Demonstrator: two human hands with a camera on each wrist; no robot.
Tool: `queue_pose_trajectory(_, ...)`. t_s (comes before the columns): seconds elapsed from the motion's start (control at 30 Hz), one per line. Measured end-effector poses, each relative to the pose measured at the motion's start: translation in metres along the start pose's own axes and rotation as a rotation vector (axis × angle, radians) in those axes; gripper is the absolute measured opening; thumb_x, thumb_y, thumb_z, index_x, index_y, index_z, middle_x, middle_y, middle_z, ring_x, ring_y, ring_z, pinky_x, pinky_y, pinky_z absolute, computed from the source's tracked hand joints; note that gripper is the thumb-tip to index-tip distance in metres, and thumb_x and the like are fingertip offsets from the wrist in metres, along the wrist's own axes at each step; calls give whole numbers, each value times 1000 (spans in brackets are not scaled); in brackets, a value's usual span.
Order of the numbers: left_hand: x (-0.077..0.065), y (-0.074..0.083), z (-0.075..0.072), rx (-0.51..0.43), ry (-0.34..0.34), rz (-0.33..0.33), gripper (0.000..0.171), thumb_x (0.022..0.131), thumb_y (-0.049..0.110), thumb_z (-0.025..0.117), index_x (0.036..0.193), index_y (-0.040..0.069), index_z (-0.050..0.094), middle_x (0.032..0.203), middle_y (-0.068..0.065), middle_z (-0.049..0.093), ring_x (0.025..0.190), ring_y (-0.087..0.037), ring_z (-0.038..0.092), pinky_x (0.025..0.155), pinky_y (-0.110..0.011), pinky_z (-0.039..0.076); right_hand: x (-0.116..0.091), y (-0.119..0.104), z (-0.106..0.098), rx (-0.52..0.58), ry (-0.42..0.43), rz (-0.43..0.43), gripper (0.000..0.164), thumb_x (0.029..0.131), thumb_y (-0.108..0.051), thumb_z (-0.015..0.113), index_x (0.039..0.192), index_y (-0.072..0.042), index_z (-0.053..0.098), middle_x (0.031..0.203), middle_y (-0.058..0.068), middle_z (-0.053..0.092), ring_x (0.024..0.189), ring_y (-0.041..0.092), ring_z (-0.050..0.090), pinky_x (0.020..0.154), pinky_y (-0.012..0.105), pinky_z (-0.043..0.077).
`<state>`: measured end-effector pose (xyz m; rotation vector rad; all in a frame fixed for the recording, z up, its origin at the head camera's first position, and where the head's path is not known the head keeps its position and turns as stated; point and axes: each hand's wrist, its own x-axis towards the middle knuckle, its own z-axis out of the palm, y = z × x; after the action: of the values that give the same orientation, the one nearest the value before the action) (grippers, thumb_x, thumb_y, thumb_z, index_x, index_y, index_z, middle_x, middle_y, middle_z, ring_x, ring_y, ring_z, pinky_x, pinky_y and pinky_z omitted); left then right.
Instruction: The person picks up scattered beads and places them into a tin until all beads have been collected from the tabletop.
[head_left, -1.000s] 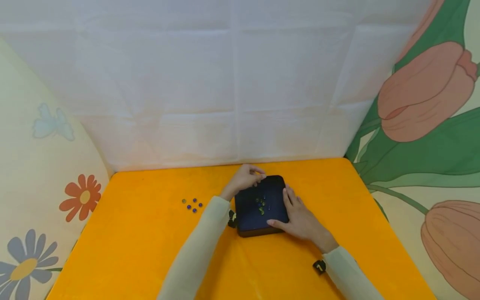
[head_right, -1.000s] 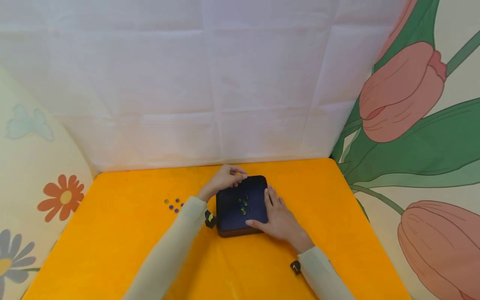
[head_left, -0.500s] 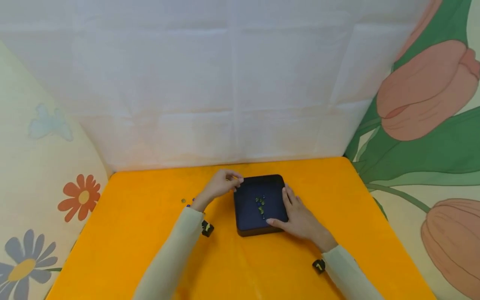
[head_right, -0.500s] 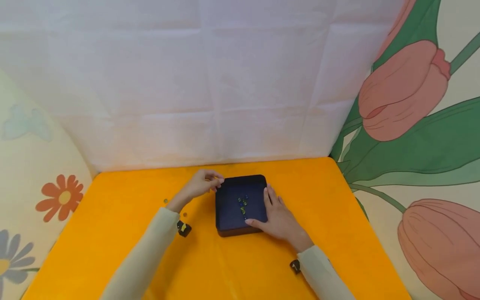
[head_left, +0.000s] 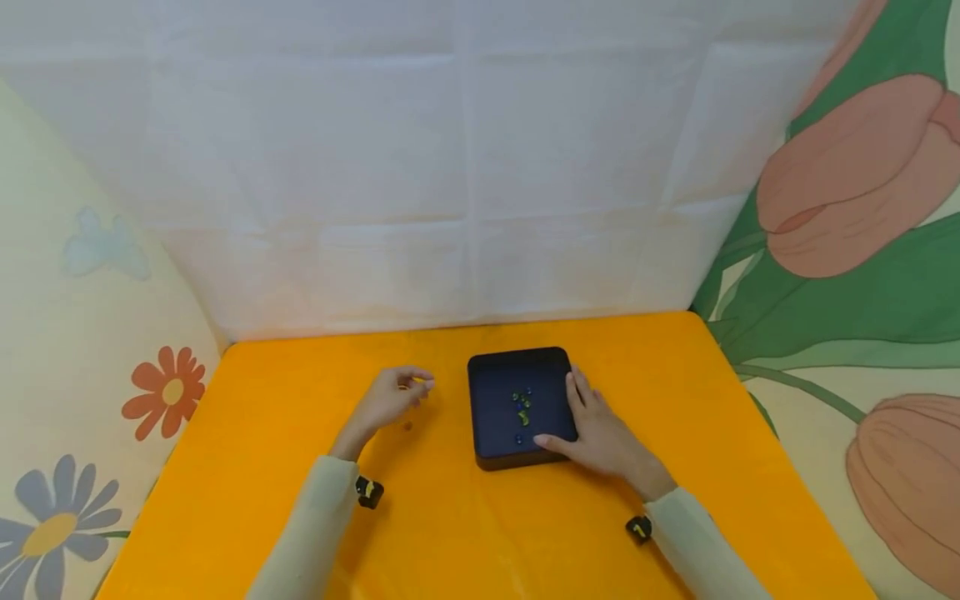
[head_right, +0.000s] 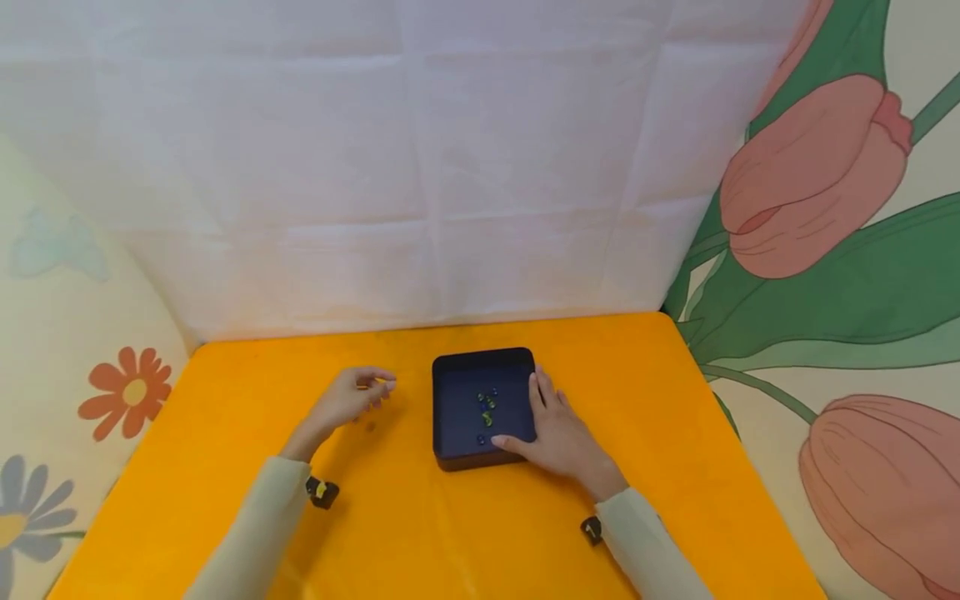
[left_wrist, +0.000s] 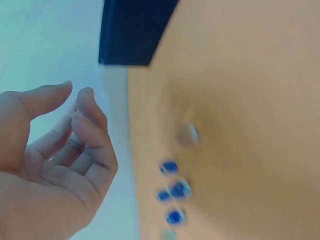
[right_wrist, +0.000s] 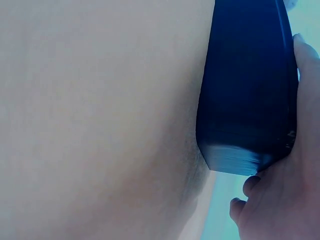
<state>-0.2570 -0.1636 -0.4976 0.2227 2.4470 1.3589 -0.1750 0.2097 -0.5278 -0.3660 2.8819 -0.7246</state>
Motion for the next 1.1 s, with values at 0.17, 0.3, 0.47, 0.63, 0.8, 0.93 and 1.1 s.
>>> queue_pose_trajectory(0.17, -7, -23, -19, -21, 101, -48, 40, 108, 30, 61, 137, 3, 66, 113, -23, 70, 91, -31, 70, 72, -37, 58, 0, 1, 0, -1, -5, 3, 123, 90, -81, 57, 168, -3, 2, 178, 17, -6, 163, 43, 14, 129, 62, 21)
queue_pose_trajectory(0.3, -11, -39, -29, 4, 216, -124, 39, 107, 29, 63, 134, 2, 69, 113, -19, 67, 87, -23, 64, 68, -29, 54, 0, 1, 0, 7, -11, -2, 124, 90, -82, 57, 168, -3, 3, 178, 17, -6, 163, 43, 14, 129, 62, 21)
queue_pose_trajectory(0.47, -16, -57, -37, 42, 262, -165, 38, 104, 27, 67, 133, 3, 70, 112, -15, 65, 86, -19, 53, 67, -26, 47, 0, 2, 0, 13, -8, 6, 124, 90, -82, 58, 169, -4, 2, 178, 16, -6, 163, 45, 15, 128, 64, 23)
queue_pose_trajectory(0.63, -19, -71, -42, 48, 252, -184, 40, 101, 25, 71, 133, 1, 69, 99, -9, 64, 79, -18, 50, 65, -26, 45, 0, 2, 1, 23, -16, 11, 124, 90, -82, 58, 169, -5, 2, 178, 15, -8, 162, 46, 15, 127, 65, 24)
queue_pose_trajectory(0.8, -20, -77, -46, 54, 230, -198, 43, 99, 26, 74, 134, 2, 68, 95, -7, 63, 80, -19, 52, 67, -28, 45, 0, 2, 2, 22, -16, 16, 123, 90, -82, 57, 169, -5, 2, 178, 13, -9, 162, 47, 15, 127, 65, 24)
queue_pose_trajectory(0.93, -19, -80, -48, 57, 215, -206, 45, 98, 26, 76, 135, 2, 67, 95, -7, 63, 82, -20, 53, 70, -29, 45, 1, 2, 2, 11, -8, 14, 123, 90, -82, 58, 169, -5, 3, 178, 14, -6, 162, 47, 17, 127, 64, 24)
queue_pose_trajectory(1.1, -17, -82, -51, 42, 204, -227, 46, 98, 28, 76, 135, 2, 67, 92, -6, 64, 79, -20, 52, 67, -29, 45, 1, 2, 2, 6, -10, 19, 123, 90, -82, 58, 169, -4, 3, 178, 15, -6, 161, 47, 17, 127, 65, 25)
